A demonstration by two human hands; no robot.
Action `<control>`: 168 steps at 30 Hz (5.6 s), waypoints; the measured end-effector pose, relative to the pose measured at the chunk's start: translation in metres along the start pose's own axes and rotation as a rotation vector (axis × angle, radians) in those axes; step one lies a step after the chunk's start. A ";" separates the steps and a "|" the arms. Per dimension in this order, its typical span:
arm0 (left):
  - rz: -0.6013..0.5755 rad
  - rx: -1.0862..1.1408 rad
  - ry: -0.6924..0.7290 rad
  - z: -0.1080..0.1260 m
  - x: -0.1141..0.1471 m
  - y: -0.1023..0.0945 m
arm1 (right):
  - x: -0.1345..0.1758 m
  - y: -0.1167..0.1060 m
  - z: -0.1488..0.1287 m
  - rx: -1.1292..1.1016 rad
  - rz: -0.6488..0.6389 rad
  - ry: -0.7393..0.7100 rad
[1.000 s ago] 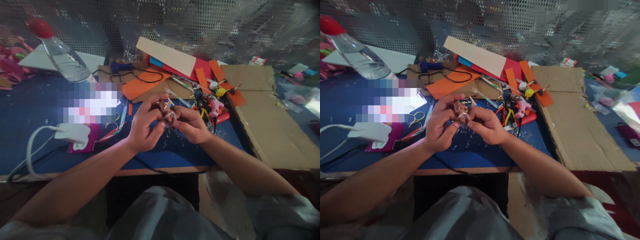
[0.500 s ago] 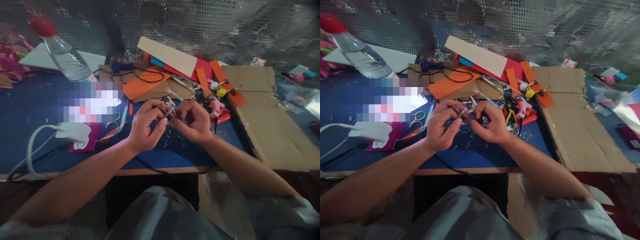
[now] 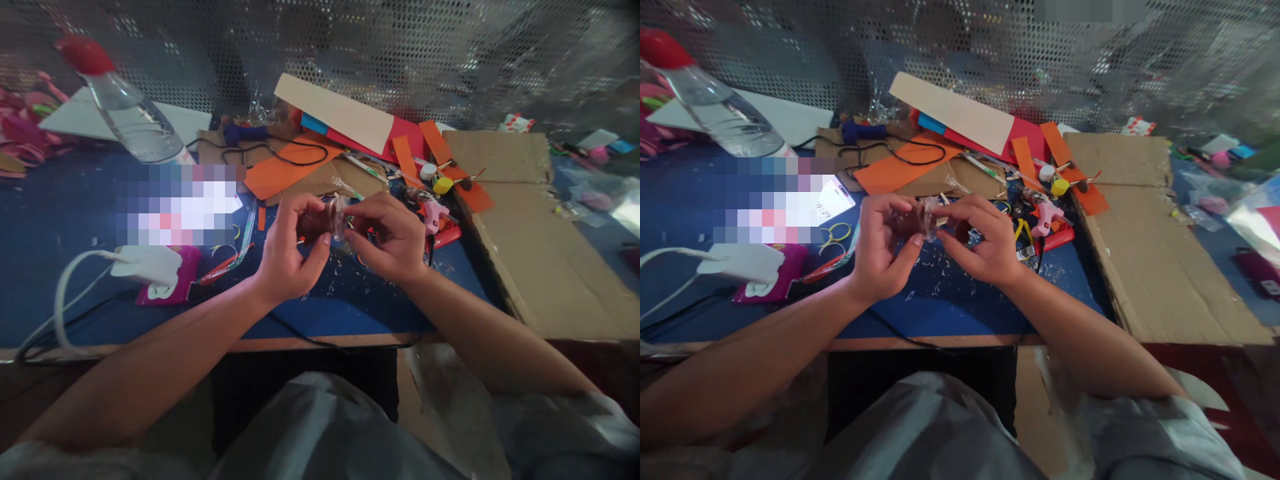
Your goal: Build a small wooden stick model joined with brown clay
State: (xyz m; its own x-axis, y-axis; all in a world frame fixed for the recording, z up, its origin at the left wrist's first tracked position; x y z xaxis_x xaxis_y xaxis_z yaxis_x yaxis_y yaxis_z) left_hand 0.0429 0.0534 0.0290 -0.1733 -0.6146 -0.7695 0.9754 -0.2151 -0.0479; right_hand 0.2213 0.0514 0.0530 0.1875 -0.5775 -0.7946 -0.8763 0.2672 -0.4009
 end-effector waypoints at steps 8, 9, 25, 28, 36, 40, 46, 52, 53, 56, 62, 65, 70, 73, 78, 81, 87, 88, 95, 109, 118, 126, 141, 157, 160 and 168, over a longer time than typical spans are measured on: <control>-0.089 0.003 -0.072 0.005 -0.003 0.004 | 0.004 0.006 0.011 -0.107 -0.038 0.037; -0.090 0.007 -0.071 0.006 -0.004 0.004 | 0.004 0.007 0.013 -0.120 -0.042 0.045; -0.014 0.035 -0.258 -0.007 -0.007 -0.003 | 0.005 0.006 0.035 -0.223 0.021 0.312; 0.001 0.018 -0.245 -0.005 -0.008 -0.006 | 0.003 0.006 0.033 -0.227 0.008 0.242; 0.010 0.017 -0.177 0.007 -0.010 -0.004 | 0.007 0.008 0.034 -0.189 0.016 0.254; -0.021 -0.053 -0.112 0.014 -0.011 -0.003 | 0.009 0.009 0.028 -0.151 0.047 0.241; -0.068 -0.025 -0.095 0.012 -0.011 0.000 | 0.013 0.007 0.022 -0.087 0.129 0.267; -0.060 0.018 -0.170 0.003 -0.008 0.000 | 0.010 0.015 0.026 -0.093 0.022 0.280; -0.047 0.039 -0.201 0.001 -0.008 0.000 | 0.009 0.014 0.025 -0.083 0.017 0.274; 0.008 0.112 -0.274 -0.001 -0.008 0.000 | 0.006 0.009 0.021 -0.053 0.029 0.240; 0.209 0.135 -0.327 -0.011 -0.010 -0.017 | 0.005 -0.005 0.030 -0.122 0.153 0.255; 0.163 0.173 -0.343 -0.019 -0.011 -0.015 | 0.005 -0.003 0.032 -0.190 0.127 0.248; 0.174 0.185 -0.385 -0.025 -0.010 -0.015 | 0.006 0.000 0.032 -0.261 0.141 0.245; 0.170 0.187 -0.387 -0.024 -0.009 -0.015 | 0.007 -0.001 0.037 -0.272 0.164 0.270; 0.045 0.221 -0.387 -0.019 -0.009 -0.005 | 0.005 -0.005 0.033 -0.165 0.127 0.214; 0.004 0.138 -0.268 -0.010 -0.014 -0.007 | 0.004 0.000 0.027 -0.157 0.047 0.207; -0.023 0.010 -0.081 -0.001 -0.019 -0.010 | 0.004 0.009 0.014 -0.101 -0.060 0.148; -0.022 0.015 -0.086 -0.001 -0.019 -0.009 | 0.004 0.009 0.013 -0.095 -0.068 0.142; 0.066 0.020 -0.098 0.001 -0.018 -0.012 | -0.001 0.005 0.012 -0.025 -0.037 0.123; 0.265 -0.065 -0.074 -0.011 -0.013 -0.031 | 0.006 -0.002 0.072 -0.420 0.175 0.480; 0.202 -0.085 -0.044 -0.005 -0.014 -0.024 | 0.005 0.015 0.042 -0.441 -0.055 0.406; 0.160 -0.255 -0.013 0.002 -0.013 -0.025 | 0.006 0.014 0.041 -0.460 -0.074 0.410; 0.231 -0.277 0.041 0.004 -0.015 -0.028 | 0.003 0.001 0.083 -0.591 0.041 0.556; 0.216 -0.259 0.011 0.001 -0.014 -0.028 | 0.005 0.000 0.086 -0.742 0.138 0.649; 0.221 -0.238 0.023 0.002 -0.014 -0.028 | 0.002 0.006 0.075 -0.665 0.002 0.547; 0.154 -0.258 -0.013 0.000 -0.012 -0.024 | 0.007 0.017 0.051 -0.438 -0.146 0.418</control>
State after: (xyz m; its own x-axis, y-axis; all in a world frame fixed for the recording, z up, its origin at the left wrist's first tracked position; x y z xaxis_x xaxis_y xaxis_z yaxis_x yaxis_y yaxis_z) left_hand 0.0213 0.0662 0.0394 -0.0204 -0.6355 -0.7718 0.9925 0.0802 -0.0923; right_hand 0.2305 0.0911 0.0178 0.2074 -0.8612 -0.4641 -0.9719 -0.1274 -0.1978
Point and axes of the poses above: each hand's wrist, its own x-axis away from the middle knuckle, its own y-axis out of the palm, z = x × y, the point moved 8 cm from there along -x, towards the middle knuckle, and after that the axes turned 10 degrees about x, right-handed, at the moved point
